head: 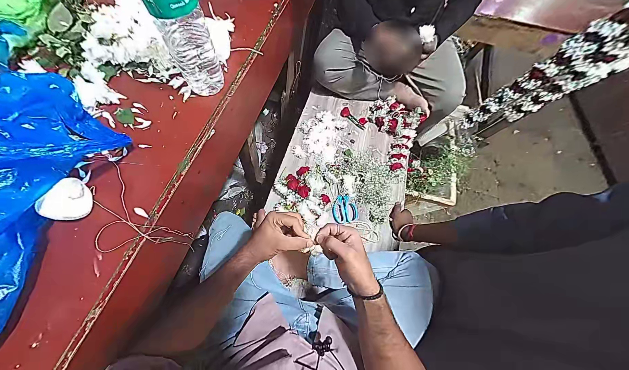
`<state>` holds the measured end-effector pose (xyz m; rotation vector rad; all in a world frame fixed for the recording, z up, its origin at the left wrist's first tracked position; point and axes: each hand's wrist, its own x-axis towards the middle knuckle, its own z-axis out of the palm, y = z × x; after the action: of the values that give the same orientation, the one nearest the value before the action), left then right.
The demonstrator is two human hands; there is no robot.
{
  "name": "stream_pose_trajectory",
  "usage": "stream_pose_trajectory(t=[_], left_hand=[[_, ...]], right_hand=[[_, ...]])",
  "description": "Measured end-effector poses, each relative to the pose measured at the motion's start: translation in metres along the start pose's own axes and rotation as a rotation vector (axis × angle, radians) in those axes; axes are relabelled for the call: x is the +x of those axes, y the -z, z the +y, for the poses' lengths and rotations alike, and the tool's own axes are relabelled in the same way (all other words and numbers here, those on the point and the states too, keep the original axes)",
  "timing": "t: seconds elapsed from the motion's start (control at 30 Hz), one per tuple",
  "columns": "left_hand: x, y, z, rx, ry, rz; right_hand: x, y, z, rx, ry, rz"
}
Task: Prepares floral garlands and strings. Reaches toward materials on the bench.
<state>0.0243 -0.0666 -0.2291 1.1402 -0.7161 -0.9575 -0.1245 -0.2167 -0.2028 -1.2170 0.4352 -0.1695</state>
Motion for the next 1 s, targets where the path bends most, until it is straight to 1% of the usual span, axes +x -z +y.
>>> stream_pose_trajectory(t=[0.13,0.2,0.27,0.33,0.43,0.57,0.67,0.73,0.8,0.87,0.93,1.0], left_hand=[[-0.001,0.005,-0.01,-0.328,0.068,-0.026],[-0.004,0.003,-0.014,-0.501,0.098,-0.007],[-0.004,0.003,-0.012,-0.567,0.131,0.028],[-0.004,0.003,-0.01,-0.523,0.155,0.088],[-0.006,0.004,-0.003,-0.355,0.142,0.162],[-0.008,0.005,0.012,-0.222,0.064,0.157],[-0.007,0.012,0.03,-0.071,-0.001,0.111],[-0.007,0.016,0.041,-0.005,-0.05,0.073],[-0.005,0.019,0.047,0.032,-0.066,0.046],[-0.004,0.023,0.048,0.044,-0.081,0.027],[-0.003,0.027,0.047,0.036,-0.1,0.024],[-0.004,0.028,0.043,0.03,-0.097,0.068]], right_hand=[[0.002,0.003,0.009,0.111,-0.017,-0.025],[0.004,0.003,0.014,0.15,-0.021,-0.025],[0.005,0.002,0.017,0.175,-0.021,-0.04],[0.003,-0.004,0.017,0.168,-0.017,-0.072],[-0.002,-0.009,0.018,0.157,0.046,-0.108],[-0.01,-0.013,0.016,0.231,0.118,-0.118],[-0.008,-0.02,0.016,0.4,0.038,-0.155],[-0.004,-0.024,0.017,0.437,-0.07,-0.228],[-0.001,-0.032,0.019,0.433,-0.14,-0.248],[0.001,-0.043,0.023,0.405,-0.114,-0.199],[0.005,-0.047,0.028,0.342,-0.017,-0.134],[0.006,-0.048,0.031,0.269,0.092,-0.043]])
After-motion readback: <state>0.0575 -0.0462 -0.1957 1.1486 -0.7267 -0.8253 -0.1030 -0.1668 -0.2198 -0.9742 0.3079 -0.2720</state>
